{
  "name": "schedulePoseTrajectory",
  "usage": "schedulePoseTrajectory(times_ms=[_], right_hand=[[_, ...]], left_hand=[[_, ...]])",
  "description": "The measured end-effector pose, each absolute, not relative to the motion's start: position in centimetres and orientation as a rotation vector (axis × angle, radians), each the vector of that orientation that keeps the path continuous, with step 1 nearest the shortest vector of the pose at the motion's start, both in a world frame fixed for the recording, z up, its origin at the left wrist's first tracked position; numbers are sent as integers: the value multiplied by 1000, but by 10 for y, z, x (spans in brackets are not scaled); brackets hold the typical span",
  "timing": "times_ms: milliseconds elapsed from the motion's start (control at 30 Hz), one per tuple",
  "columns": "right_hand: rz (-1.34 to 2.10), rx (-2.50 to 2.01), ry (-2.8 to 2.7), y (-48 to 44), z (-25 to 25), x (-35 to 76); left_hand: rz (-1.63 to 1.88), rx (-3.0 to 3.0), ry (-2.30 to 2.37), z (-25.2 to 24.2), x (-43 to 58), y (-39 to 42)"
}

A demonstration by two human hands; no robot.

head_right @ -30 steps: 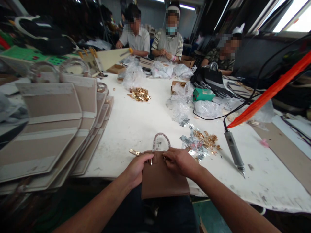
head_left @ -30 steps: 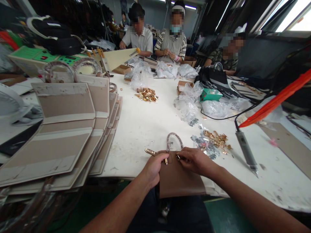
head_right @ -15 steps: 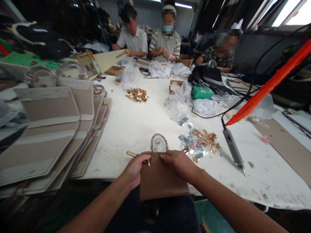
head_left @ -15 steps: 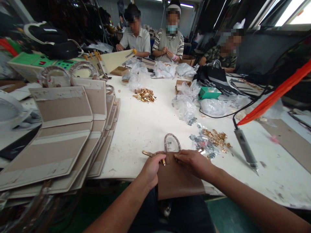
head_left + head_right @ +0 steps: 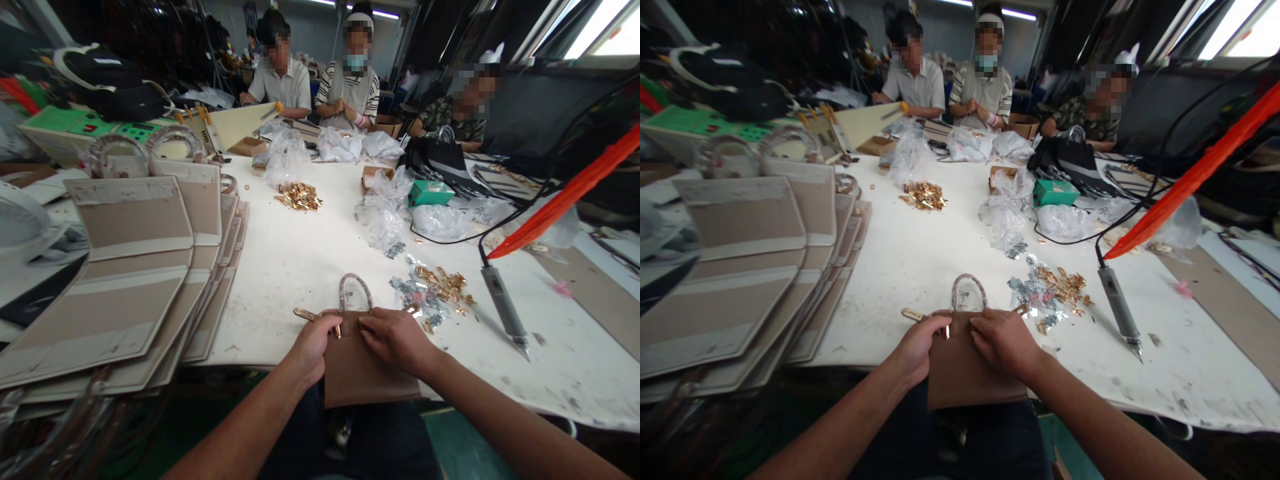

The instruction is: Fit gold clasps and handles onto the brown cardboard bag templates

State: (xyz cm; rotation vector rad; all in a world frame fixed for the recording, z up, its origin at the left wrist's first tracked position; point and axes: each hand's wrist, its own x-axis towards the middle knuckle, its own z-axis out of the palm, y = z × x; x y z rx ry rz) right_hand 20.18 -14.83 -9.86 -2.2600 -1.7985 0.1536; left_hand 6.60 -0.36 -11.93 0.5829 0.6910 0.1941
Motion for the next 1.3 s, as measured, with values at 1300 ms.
schedulePoseTrajectory(times_ms=[1300], right_hand=[[211,-1326,-910,-191,53,17]], left_hand=[[796,1007,0,55,-81,-132]])
